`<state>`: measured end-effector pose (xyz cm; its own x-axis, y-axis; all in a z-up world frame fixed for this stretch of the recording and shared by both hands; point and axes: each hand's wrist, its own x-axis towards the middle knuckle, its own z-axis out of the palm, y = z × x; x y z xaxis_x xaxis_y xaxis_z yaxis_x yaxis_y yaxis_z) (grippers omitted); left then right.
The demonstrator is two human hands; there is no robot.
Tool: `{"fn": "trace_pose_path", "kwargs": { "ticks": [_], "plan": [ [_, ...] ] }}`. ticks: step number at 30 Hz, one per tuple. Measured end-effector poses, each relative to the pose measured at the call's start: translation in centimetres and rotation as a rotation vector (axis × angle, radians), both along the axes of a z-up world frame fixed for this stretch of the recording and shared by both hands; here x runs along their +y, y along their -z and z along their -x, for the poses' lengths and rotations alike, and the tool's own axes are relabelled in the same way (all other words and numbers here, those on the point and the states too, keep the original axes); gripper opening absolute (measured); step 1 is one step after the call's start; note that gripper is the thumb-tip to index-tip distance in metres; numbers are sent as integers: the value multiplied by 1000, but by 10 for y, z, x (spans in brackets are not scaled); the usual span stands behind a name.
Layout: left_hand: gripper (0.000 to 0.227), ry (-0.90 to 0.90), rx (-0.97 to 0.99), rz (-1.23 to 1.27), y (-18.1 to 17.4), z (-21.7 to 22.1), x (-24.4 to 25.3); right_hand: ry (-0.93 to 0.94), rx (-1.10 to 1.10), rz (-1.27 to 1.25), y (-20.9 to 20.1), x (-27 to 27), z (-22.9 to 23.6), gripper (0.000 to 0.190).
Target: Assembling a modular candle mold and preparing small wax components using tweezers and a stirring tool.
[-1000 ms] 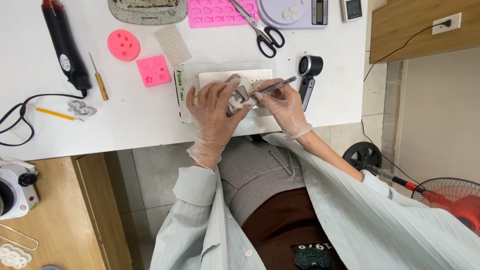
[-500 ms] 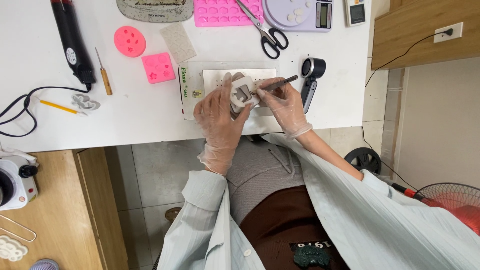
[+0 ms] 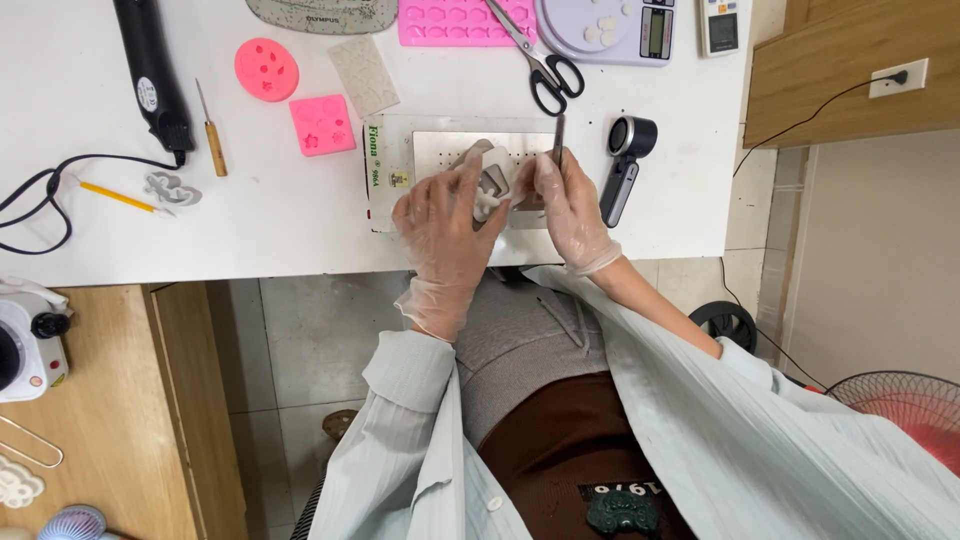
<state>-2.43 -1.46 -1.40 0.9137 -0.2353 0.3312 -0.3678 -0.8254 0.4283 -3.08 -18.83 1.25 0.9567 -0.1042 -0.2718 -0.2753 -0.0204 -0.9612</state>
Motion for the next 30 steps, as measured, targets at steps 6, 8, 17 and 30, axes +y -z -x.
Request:
{"fn": "trace_pose_path", "kwargs": {
  "ticks": [6, 8, 17, 30],
  "plan": [
    [82, 6, 89, 81, 4, 1, 0, -220, -149, 488, -18, 4, -9, 36],
    [81, 0, 67, 93, 6, 1, -1, -254, -140, 520, -25, 6, -14, 33],
    [81, -63, -1, 232, 16, 27, 10, -348, -27, 559, -19, 2, -27, 24],
    [18, -192, 168, 611, 13, 29, 2, -489, -221, 646, -13, -6, -27, 23]
  ]
}}
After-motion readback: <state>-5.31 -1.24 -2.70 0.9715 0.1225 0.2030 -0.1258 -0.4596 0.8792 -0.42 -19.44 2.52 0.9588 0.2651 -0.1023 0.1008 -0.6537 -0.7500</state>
